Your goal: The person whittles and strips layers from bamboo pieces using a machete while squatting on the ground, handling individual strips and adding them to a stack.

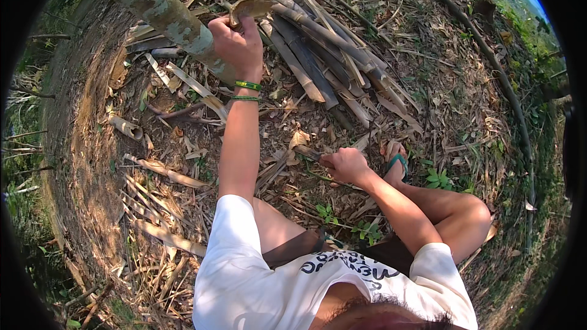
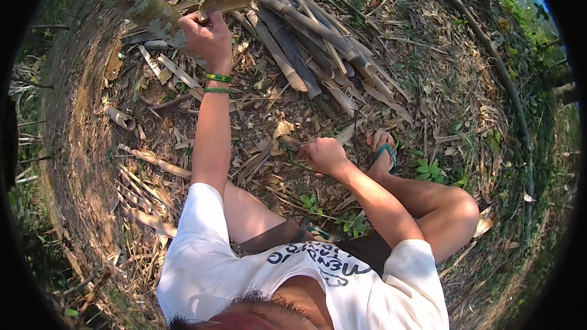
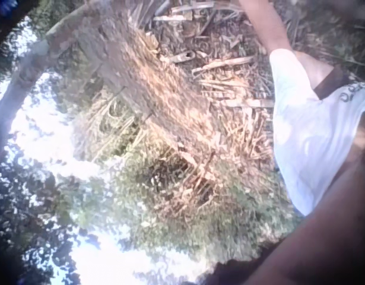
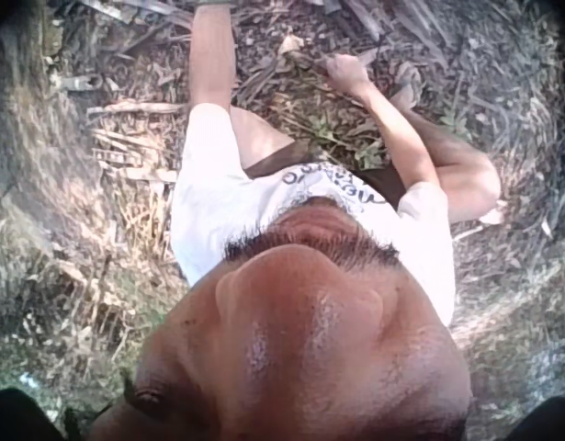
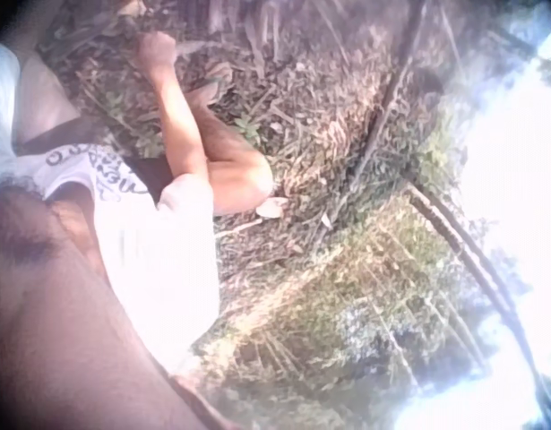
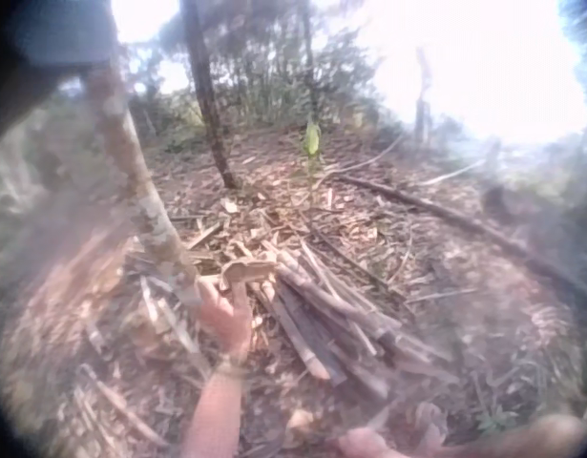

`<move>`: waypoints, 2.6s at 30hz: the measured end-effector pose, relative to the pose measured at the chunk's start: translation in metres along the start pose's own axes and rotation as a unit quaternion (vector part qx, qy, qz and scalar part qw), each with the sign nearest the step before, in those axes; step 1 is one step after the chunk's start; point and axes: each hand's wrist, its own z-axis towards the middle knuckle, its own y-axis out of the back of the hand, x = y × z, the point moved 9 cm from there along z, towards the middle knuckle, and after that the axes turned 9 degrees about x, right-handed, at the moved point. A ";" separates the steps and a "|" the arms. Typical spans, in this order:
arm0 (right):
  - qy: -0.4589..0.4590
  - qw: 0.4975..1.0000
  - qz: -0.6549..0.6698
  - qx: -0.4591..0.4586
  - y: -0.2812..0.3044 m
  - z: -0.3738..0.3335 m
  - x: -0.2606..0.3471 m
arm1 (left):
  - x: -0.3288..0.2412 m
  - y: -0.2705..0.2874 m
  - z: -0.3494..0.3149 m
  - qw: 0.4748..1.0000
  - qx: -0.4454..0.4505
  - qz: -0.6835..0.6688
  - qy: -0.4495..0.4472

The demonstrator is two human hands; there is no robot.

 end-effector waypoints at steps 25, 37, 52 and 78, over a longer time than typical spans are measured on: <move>-0.002 1.000 -0.025 0.007 -0.013 -0.008 -0.004 | 0.037 -0.111 -0.232 0.973 0.203 0.045 0.099; 0.018 1.000 -0.013 0.017 -0.017 -0.006 -0.002 | 0.052 -0.171 -0.315 0.813 0.548 0.113 0.159; -0.004 1.000 0.003 -0.012 -0.018 -0.003 -0.011 | 0.113 -0.172 -0.343 0.673 0.372 -0.164 0.617; -0.002 1.000 -0.014 0.020 -0.020 -0.002 -0.017 | -0.005 -0.329 -0.305 0.508 0.270 -0.317 0.754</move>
